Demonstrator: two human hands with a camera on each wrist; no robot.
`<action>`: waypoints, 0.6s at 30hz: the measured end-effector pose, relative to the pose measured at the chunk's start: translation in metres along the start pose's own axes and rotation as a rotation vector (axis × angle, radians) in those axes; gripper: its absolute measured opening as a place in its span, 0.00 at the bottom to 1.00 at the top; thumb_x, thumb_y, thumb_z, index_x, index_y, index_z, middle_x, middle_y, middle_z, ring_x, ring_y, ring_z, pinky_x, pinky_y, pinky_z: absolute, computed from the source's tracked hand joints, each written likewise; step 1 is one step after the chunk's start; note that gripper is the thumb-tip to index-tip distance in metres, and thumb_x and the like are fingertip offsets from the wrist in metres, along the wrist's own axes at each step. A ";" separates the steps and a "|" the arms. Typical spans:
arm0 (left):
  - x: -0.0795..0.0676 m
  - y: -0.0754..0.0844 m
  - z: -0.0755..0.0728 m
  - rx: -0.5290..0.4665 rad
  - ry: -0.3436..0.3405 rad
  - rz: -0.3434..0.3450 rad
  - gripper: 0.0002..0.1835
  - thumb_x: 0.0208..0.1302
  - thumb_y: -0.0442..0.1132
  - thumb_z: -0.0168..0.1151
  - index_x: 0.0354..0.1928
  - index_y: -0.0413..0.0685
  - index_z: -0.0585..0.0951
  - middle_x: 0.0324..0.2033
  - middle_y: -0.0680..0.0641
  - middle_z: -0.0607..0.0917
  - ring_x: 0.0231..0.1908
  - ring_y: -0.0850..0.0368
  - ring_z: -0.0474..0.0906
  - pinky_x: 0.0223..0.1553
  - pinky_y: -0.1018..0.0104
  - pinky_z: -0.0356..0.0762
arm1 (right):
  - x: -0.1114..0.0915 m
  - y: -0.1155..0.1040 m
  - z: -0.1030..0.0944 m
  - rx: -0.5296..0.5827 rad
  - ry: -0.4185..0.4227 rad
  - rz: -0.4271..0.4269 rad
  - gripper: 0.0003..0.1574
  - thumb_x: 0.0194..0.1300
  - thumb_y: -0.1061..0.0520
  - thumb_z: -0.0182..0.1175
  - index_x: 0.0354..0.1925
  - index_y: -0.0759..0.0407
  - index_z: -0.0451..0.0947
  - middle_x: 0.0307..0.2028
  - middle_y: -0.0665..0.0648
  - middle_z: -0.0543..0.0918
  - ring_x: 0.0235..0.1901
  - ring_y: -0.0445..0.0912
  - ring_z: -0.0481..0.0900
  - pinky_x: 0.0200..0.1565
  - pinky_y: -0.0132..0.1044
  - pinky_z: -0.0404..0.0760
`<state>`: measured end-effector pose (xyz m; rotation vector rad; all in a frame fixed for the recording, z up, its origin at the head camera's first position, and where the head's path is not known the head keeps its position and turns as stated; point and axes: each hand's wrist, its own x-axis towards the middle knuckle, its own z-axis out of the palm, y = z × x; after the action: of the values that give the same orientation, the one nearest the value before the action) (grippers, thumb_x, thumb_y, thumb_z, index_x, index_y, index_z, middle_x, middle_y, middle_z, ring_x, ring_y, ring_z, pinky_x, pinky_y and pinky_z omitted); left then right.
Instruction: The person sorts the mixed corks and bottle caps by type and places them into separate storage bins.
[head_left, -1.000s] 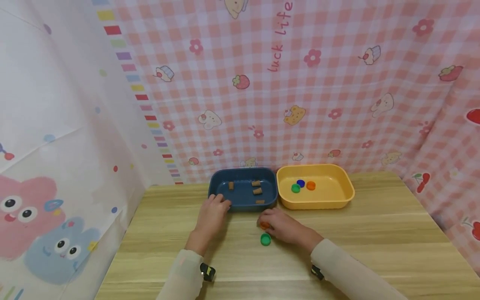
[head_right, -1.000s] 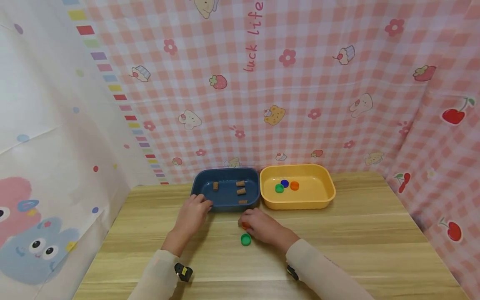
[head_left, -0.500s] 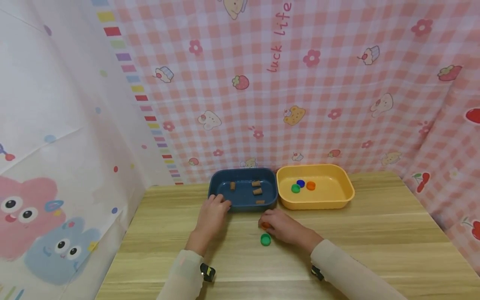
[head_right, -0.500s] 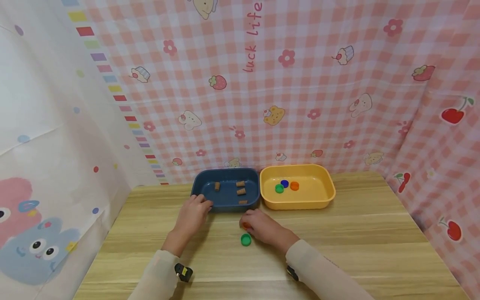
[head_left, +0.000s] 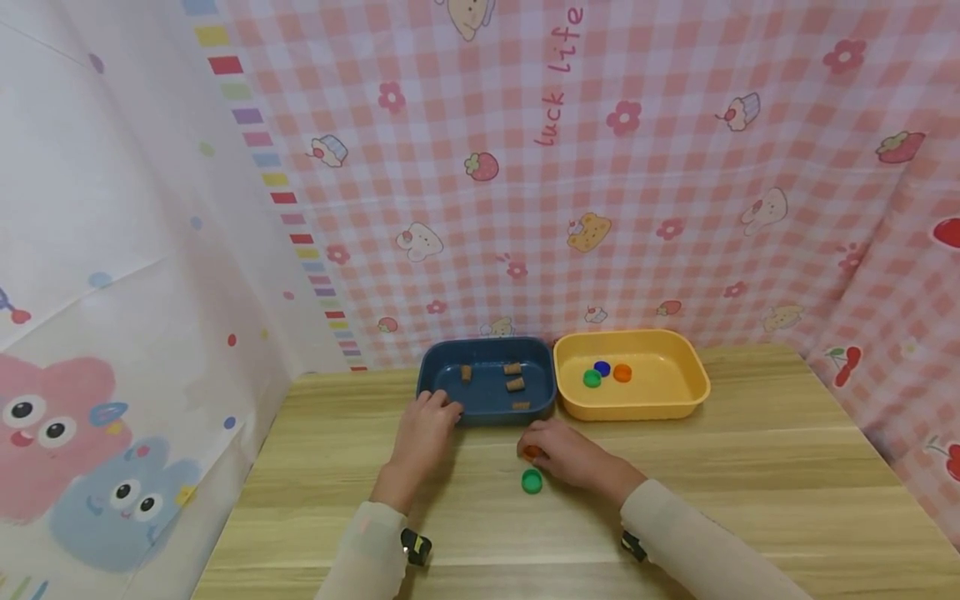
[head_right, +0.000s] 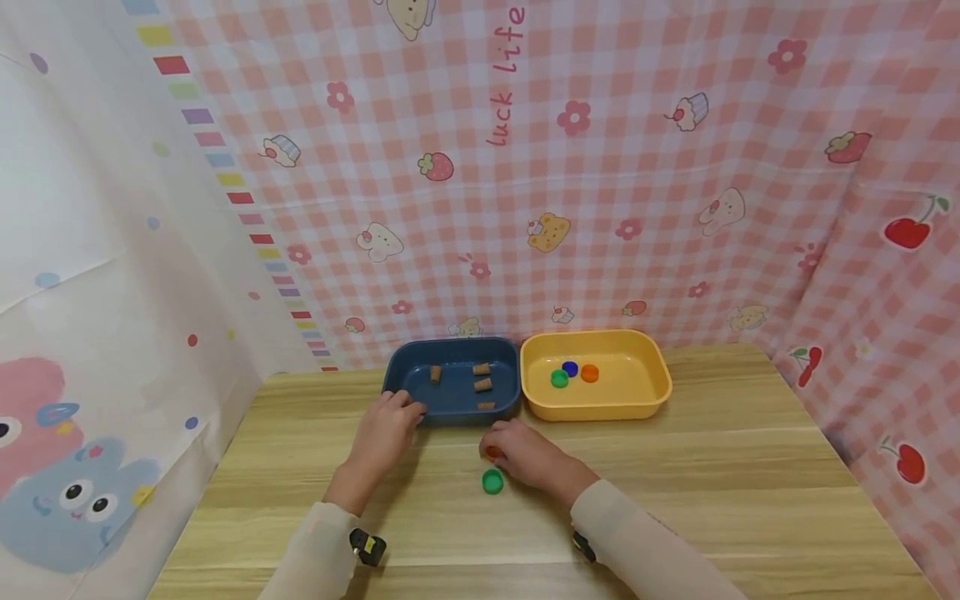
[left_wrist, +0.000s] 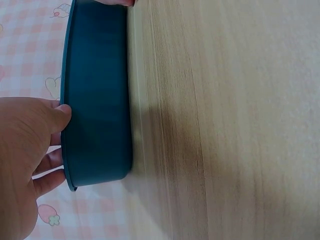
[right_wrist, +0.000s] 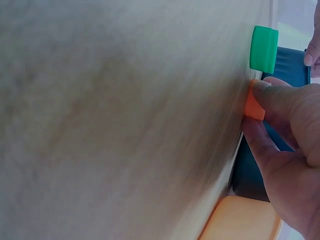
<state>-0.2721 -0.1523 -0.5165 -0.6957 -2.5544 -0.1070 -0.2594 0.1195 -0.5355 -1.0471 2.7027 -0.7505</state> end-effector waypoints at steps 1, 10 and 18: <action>0.000 0.000 0.000 0.002 0.002 0.002 0.03 0.66 0.36 0.70 0.38 0.51 0.90 0.32 0.48 0.84 0.31 0.49 0.75 0.33 0.57 0.75 | 0.000 0.000 0.000 0.003 0.000 -0.001 0.12 0.69 0.62 0.66 0.49 0.52 0.86 0.47 0.49 0.85 0.46 0.43 0.78 0.55 0.43 0.82; 0.000 -0.001 0.001 -0.001 0.015 0.002 0.03 0.65 0.36 0.71 0.38 0.51 0.90 0.31 0.47 0.84 0.31 0.49 0.75 0.33 0.57 0.75 | 0.000 0.003 0.000 0.011 0.005 -0.022 0.12 0.69 0.63 0.66 0.49 0.53 0.86 0.46 0.48 0.85 0.46 0.42 0.78 0.54 0.42 0.83; 0.001 0.000 -0.001 -0.002 -0.003 -0.002 0.03 0.66 0.36 0.70 0.38 0.51 0.90 0.31 0.47 0.84 0.31 0.48 0.75 0.33 0.56 0.74 | -0.008 0.004 -0.002 0.010 0.037 -0.048 0.11 0.69 0.63 0.66 0.48 0.53 0.86 0.46 0.49 0.85 0.46 0.43 0.79 0.55 0.43 0.82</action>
<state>-0.2721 -0.1518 -0.5151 -0.6939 -2.5583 -0.1091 -0.2559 0.1282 -0.5360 -1.1096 2.7108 -0.7989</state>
